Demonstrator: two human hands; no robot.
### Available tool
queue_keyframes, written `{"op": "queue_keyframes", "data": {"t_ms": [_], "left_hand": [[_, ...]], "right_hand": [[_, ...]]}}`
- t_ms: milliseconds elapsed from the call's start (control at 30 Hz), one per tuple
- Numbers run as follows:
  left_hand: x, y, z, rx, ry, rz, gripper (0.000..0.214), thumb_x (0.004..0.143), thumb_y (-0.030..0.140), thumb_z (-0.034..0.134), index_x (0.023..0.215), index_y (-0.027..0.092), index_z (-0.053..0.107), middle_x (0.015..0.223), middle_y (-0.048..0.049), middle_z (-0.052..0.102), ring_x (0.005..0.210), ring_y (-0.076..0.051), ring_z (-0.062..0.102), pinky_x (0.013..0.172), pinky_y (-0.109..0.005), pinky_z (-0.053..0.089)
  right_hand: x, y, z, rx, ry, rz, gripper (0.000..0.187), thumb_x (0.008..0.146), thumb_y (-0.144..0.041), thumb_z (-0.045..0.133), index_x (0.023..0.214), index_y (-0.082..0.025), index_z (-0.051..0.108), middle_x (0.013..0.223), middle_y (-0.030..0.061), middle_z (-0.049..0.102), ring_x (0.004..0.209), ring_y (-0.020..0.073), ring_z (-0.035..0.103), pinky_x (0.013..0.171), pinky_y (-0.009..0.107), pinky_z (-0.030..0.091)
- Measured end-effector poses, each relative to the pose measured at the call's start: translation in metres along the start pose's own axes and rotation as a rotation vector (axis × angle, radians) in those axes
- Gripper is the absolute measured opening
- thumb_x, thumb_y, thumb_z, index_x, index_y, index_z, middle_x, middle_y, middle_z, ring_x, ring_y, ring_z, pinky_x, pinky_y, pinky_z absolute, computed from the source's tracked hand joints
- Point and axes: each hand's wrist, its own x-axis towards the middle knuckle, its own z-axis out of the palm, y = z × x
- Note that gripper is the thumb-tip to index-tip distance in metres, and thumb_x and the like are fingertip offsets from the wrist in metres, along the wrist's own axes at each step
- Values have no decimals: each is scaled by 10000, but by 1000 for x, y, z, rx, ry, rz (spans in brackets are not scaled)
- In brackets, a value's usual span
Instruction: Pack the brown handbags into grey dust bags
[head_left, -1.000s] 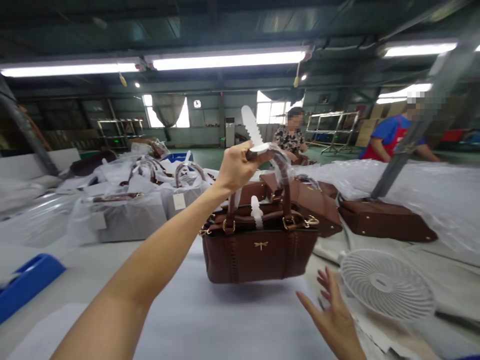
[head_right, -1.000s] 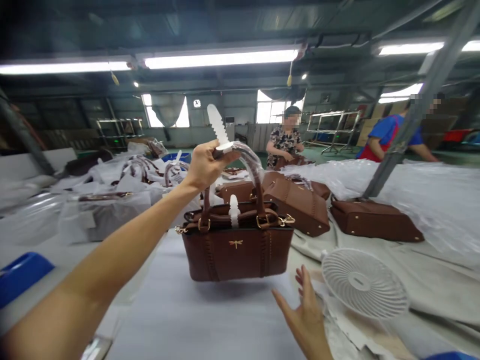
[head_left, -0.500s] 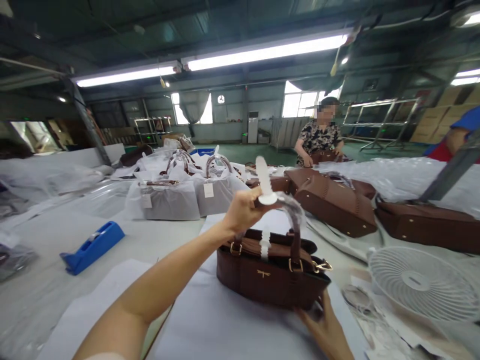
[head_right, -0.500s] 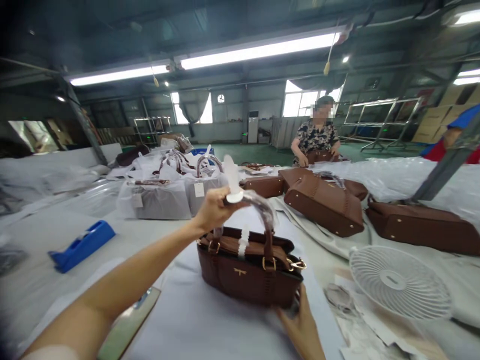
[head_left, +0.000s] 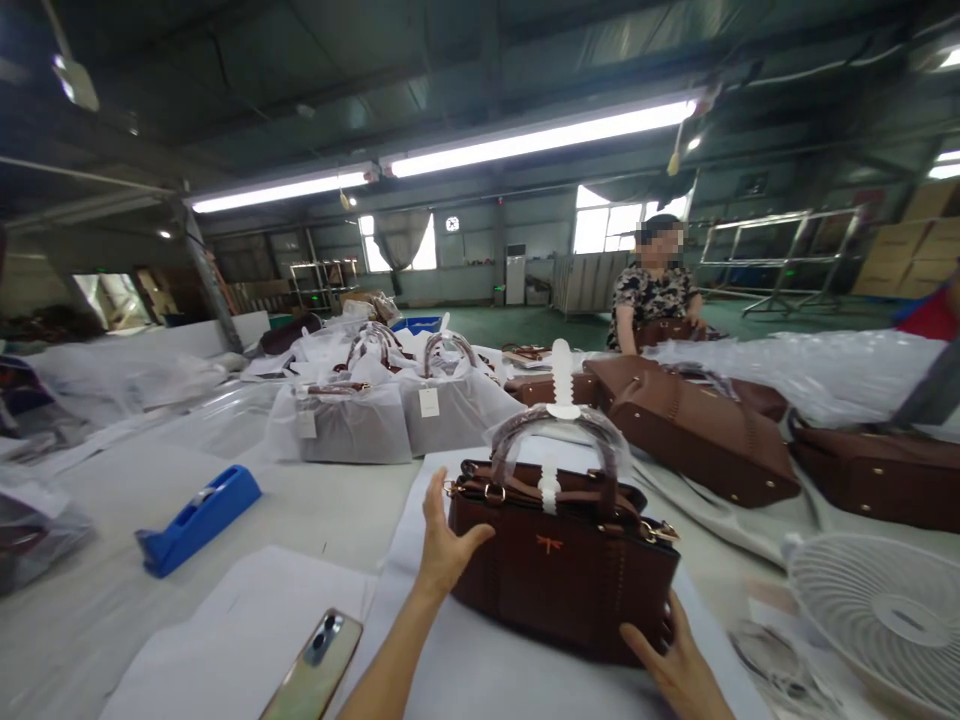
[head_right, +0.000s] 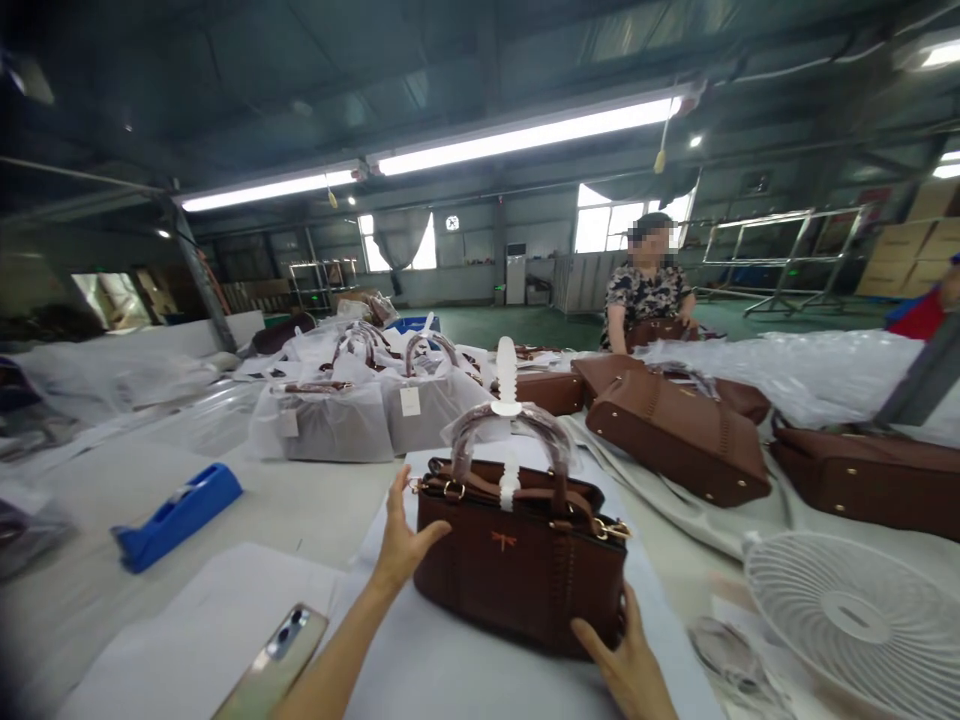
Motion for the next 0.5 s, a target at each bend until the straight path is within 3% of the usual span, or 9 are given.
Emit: {"op": "queue_keyframes", "data": {"t_ms": [67, 133, 233, 333, 500], "left_hand": [[-19, -27, 7, -13, 38, -130, 1034, 795, 468, 696, 1534, 215, 17, 1643, -202, 92, 1510, -353, 199, 1229, -535, 213], [-39, -52, 14, -22, -17, -239, 1021, 773, 473, 690, 1520, 147, 74, 1593, -262, 210, 1449, -376, 337, 1177, -524, 327], [-64, -78, 21, -4, -95, -315, 1100, 618, 371, 790, 1498, 142, 170, 1540, -221, 353, 1427, -346, 383, 1191, -449, 332], [-76, -86, 24, 41, -108, -331, 1126, 570, 320, 793, 1500, 156, 180, 1542, -183, 362, 1437, -325, 364, 1210, -428, 306], [-89, -83, 24, 129, -61, -282, 1054, 624, 325, 751, 1502, 160, 192, 1527, -167, 366, 1430, -331, 357, 1216, -483, 292]], "right_hand": [[-3, 0, 0, -48, 10, -2, 1125, 602, -694, 730, 1506, -223, 255, 1349, 182, 599, 1223, 370, 610, 1065, 493, 488], [-7, -1, 0, -99, 16, 10, 1124, 608, -686, 724, 1514, -212, 255, 1338, 179, 613, 1225, 372, 610, 1092, 498, 460], [-11, -4, -1, -173, 6, -3, 1152, 632, -678, 695, 1537, -164, 202, 1410, 206, 554, 1280, 365, 568, 1132, 502, 409], [-11, -5, -2, -231, -7, -41, 1108, 668, -661, 664, 1537, -152, 201, 1477, 203, 488, 1345, 355, 506, 1161, 505, 366], [-12, -7, -5, -300, -65, -70, 979, 739, -580, 618, 1524, -152, 219, 1446, 192, 525, 1325, 368, 522, 1131, 529, 398]]}}
